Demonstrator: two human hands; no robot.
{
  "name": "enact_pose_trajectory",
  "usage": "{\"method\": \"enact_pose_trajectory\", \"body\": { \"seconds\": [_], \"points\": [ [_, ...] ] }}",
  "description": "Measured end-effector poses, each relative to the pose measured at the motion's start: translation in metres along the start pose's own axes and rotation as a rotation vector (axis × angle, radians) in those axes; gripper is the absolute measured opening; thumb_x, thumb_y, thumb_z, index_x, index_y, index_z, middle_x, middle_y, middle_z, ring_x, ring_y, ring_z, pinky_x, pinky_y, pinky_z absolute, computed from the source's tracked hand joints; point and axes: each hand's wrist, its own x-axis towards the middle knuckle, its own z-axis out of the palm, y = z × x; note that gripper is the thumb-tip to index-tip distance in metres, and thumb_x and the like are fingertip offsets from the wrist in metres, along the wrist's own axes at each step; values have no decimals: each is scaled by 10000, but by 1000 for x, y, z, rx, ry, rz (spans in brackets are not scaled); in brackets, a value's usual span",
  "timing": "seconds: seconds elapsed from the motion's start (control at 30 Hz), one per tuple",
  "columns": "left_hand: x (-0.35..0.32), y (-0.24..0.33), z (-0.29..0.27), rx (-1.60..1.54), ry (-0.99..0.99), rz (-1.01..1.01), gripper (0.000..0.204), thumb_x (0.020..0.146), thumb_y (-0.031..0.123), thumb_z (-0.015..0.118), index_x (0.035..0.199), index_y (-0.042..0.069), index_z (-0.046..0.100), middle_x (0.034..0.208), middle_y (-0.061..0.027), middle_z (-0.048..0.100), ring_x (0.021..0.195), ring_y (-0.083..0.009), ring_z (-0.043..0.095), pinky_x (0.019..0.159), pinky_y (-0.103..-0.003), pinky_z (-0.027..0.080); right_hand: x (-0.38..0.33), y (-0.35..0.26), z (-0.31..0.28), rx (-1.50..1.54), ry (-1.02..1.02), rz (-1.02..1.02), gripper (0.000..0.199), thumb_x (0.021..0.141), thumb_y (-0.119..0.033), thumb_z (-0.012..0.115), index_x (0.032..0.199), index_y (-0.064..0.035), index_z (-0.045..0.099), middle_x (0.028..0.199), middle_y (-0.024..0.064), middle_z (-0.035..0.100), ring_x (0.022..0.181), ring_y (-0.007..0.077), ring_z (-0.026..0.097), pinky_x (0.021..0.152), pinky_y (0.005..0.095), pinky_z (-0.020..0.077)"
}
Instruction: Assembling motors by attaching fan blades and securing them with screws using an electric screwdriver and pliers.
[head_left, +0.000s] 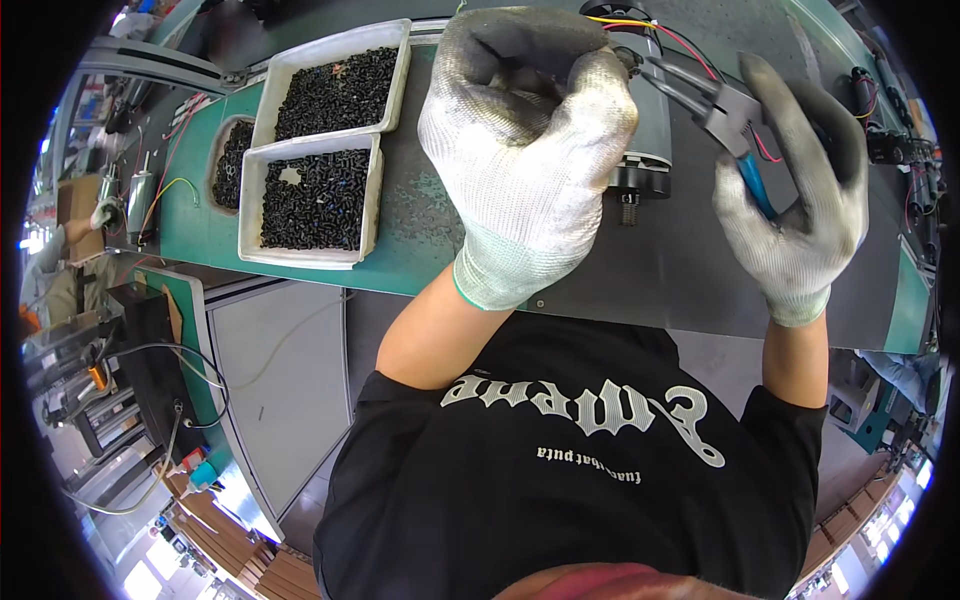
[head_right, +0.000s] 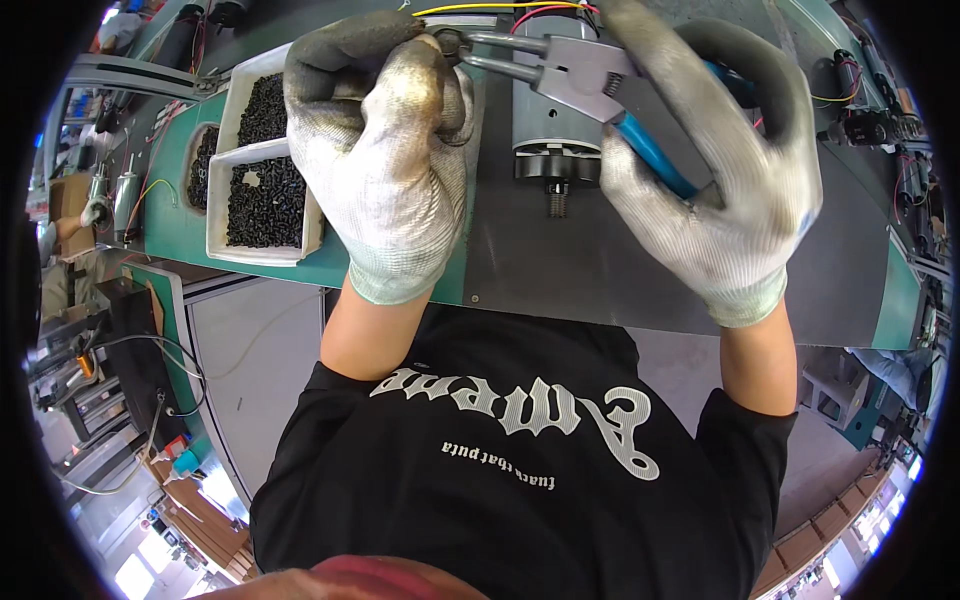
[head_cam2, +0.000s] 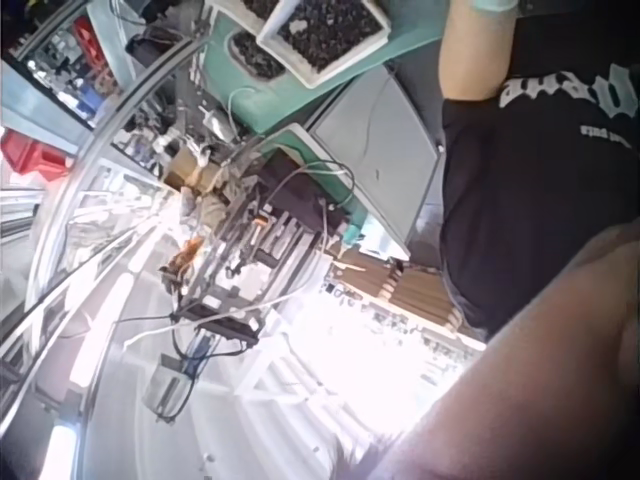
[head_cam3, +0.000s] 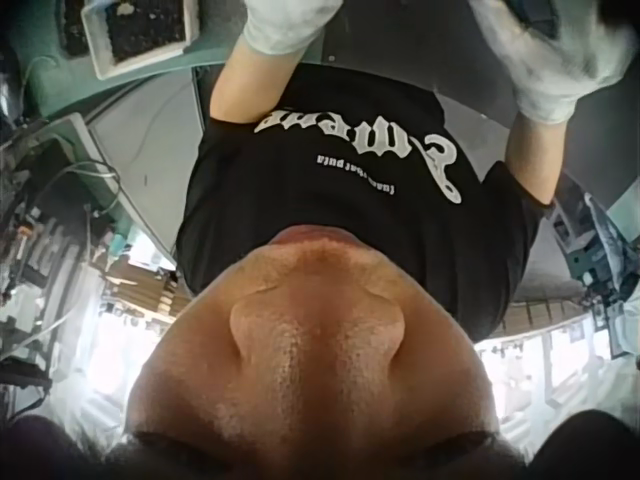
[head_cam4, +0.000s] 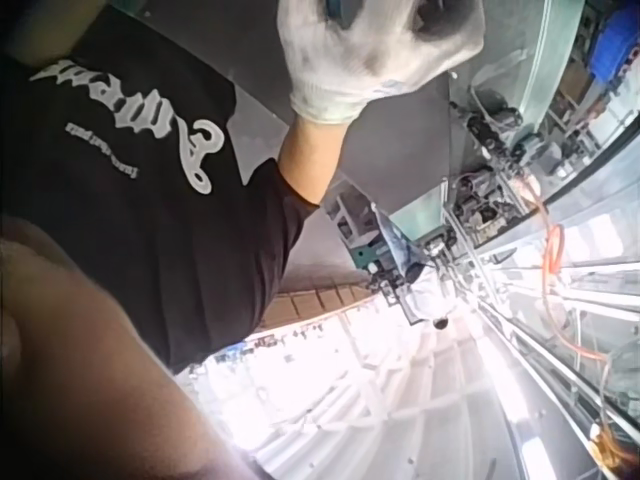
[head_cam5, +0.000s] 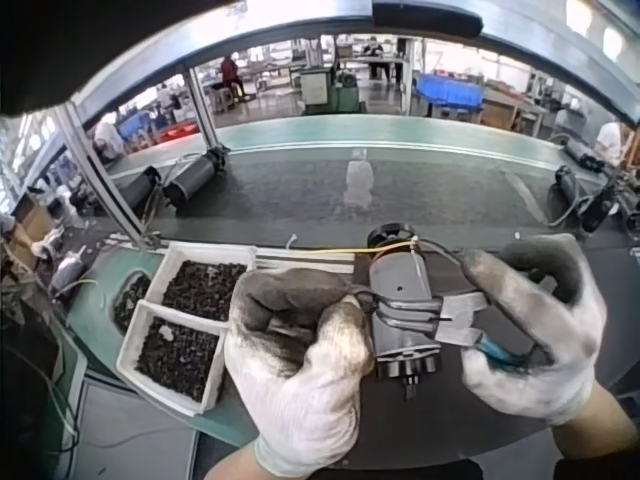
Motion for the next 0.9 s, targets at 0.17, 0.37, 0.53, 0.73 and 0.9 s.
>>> {"method": "enact_pose_trajectory", "body": {
  "seconds": [0.17,0.37,0.53,0.73,0.9],
  "points": [
    [5,3,4,76,4,-3,197,865,4,626,1044,-3,546,792,-91,644,607,-102,567,556,-242,461,-5,-1,6,48,-40,121,443,710,-28,687,1153,-47,673,1024,96,670,948,224,633,825,325,529],
    [48,9,13,508,-187,219,194,832,61,663,989,-22,586,786,-98,648,674,-153,618,635,-286,502,3,56,30,-82,-68,278,301,804,-123,620,1082,-9,629,973,125,659,887,174,632,800,288,505],
    [148,-106,17,967,-677,-308,373,978,326,497,1118,-4,598,873,-139,681,750,-204,637,696,-343,518,-15,149,76,1159,-344,1075,183,845,-228,610,912,-60,632,780,42,645,705,117,583,623,249,469],
    [104,-130,21,887,-496,-308,719,827,625,562,1035,-55,667,995,-266,675,981,-360,650,887,-408,475,-72,107,108,1698,39,1367,227,815,-171,598,998,-39,620,688,47,600,633,145,600,536,314,518],
    [65,-26,28,598,-455,150,571,694,429,819,972,-37,642,869,-133,683,871,-208,652,784,-307,498,-41,69,22,1637,143,915,446,736,-101,612,1156,29,535,896,89,606,738,219,582,793,341,488]
  ]
}}
